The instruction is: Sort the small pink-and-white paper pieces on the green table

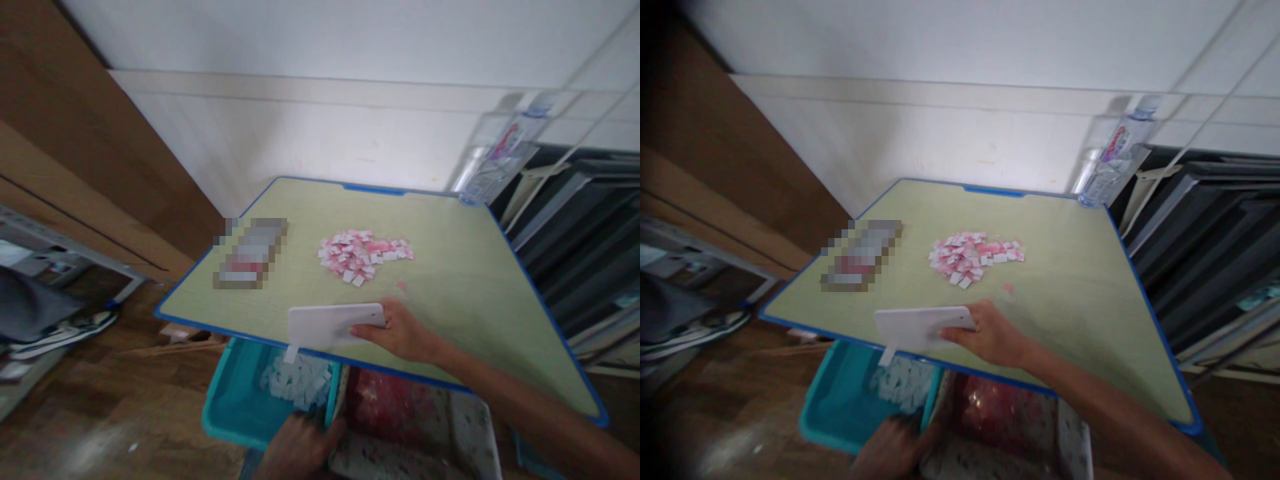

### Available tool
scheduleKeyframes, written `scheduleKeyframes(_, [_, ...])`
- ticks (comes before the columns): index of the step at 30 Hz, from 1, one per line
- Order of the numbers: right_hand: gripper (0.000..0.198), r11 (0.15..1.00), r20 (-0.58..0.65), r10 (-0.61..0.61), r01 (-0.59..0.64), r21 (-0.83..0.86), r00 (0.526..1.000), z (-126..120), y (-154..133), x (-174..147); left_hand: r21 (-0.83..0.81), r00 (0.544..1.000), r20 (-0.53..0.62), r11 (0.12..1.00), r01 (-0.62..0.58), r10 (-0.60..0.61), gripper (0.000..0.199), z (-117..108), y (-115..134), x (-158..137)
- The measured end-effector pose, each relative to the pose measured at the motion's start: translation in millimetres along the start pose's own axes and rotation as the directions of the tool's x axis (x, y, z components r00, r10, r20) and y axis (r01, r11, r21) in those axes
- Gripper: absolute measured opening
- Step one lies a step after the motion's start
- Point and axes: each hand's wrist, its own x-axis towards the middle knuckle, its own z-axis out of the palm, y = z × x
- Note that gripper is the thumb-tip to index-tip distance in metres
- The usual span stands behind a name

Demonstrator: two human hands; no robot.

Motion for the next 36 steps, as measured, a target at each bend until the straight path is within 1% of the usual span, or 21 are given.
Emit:
scheduleKeyframes(3, [0.025, 1.0, -0.034, -0.006, 0.006, 0.013, 0.999, -15, -6, -4, -0.01, 1.0, 0.008, 1.0, 0.0, 0.0, 0.04, 0, 0, 0])
scheduleKeyframes(6, [0.024, 0.998, -0.175, 0.013, -0.003, 0.056, 0.985, -50, -6, -12, -0.02, 0.999, -0.029, 1.0, -0.017, 0.016, 0.042, 4, -1, 0])
scheduleKeyframes(7, [0.024, 0.998, -0.254, 0.015, 0.0, 0.061, 0.967, -65, -2, -16, -0.018, 0.999, -0.044, 1.0, -0.019, 0.018, 0.042, 6, -2, -1])
scheduleKeyframes(8, [0.024, 0.998, -0.315, 0.039, -0.022, 0.057, 0.948, -80, 4, -21, -0.013, 0.998, -0.056, 1.0, -0.014, 0.013, 0.041, 8, -2, -1])
scheduleKeyframes(11, [0.025, 0.994, -0.49, 0.104, -0.078, 0.073, 0.865, -122, 29, -34, -0.017, 0.996, -0.088, 1.0, 0.001, -0.002, 0.042, 12, -3, -2])
scheduleKeyframes(13, [0.029, 0.994, -0.615, 0.104, -0.057, 0.095, 0.781, -139, 47, -41, -0.031, 0.996, -0.089, 1.0, 0.005, -0.007, 0.041, 10, -3, -2])
scheduleKeyframes(14, [0.03, 0.992, -0.623, 0.125, -0.075, 0.106, 0.773, -145, 55, -42, -0.035, 0.997, -0.078, 0.999, 0.007, -0.01, 0.041, 8, -2, -2])
scheduleKeyframes(16, [0.032, 0.985, -0.595, 0.169, -0.123, 0.118, 0.786, -150, 65, -44, -0.034, 0.999, -0.047, 0.999, 0.025, -0.027, 0.039, 2, -1, -1])
scheduleKeyframes(18, [0.031, 0.981, -0.547, 0.193, -0.157, 0.112, 0.815, -151, 67, -43, -0.033, 0.999, -0.029, 0.999, 0.029, -0.03, 0.039, -4, 1, 0])
scheduleKeyframes(20, [0.03, 0.98, -0.507, 0.196, -0.173, 0.094, 0.839, -150, 64, -42, -0.027, 0.999, -0.026, 0.999, 0.028, -0.029, 0.039, -8, 1, 0])
scheduleKeyframes(24, [0.03, 0.978, -0.381, 0.206, -0.192, 0.074, 0.901, -147, 56, -42, -0.026, 1.0, -0.009, 1.0, 0.002, -0.002, 0.043, -9, 1, 1])
scheduleKeyframes(26, [0.032, 0.98, -0.374, 0.198, -0.179, 0.086, 0.906, -146, 55, -42, -0.023, 1.0, -0.007, 1.0, -0.005, 0.005, 0.045, -8, 0, 2])
scheduleKeyframes(30, [0.032, 0.982, -0.476, 0.188, -0.148, 0.12, 0.859, -144, 58, -39, -0.016, 0.999, 0.033, 1.0, -0.008, 0.009, 0.046, -7, -2, 3])
scheduleKeyframes(31, [0.031, 0.981, -0.471, 0.191, -0.15, 0.123, 0.861, -145, 59, -38, -0.019, 0.999, 0.041, 1.0, -0.009, 0.01, 0.045, -7, -2, 3])
scheduleKeyframes(33, [0.027, 0.979, -0.407, 0.2, -0.164, 0.122, 0.891, -145, 60, -38, -0.023, 0.999, 0.036, 1.0, -0.005, 0.006, 0.042, -6, -1, 3])
scheduleKeyframes(35, [0.026, 0.978, -0.345, 0.203, -0.17, 0.123, 0.916, -144, 61, -38, -0.021, 1.0, 0.003, 1.0, 0.013, -0.013, 0.039, -4, 0, 1])
scheduleKeyframes(36, [0.026, 0.978, -0.34, 0.2, -0.167, 0.124, 0.919, -142, 61, -37, -0.022, 1.0, -0.018, 1.0, 0.019, -0.019, 0.038, -2, 0, 1])
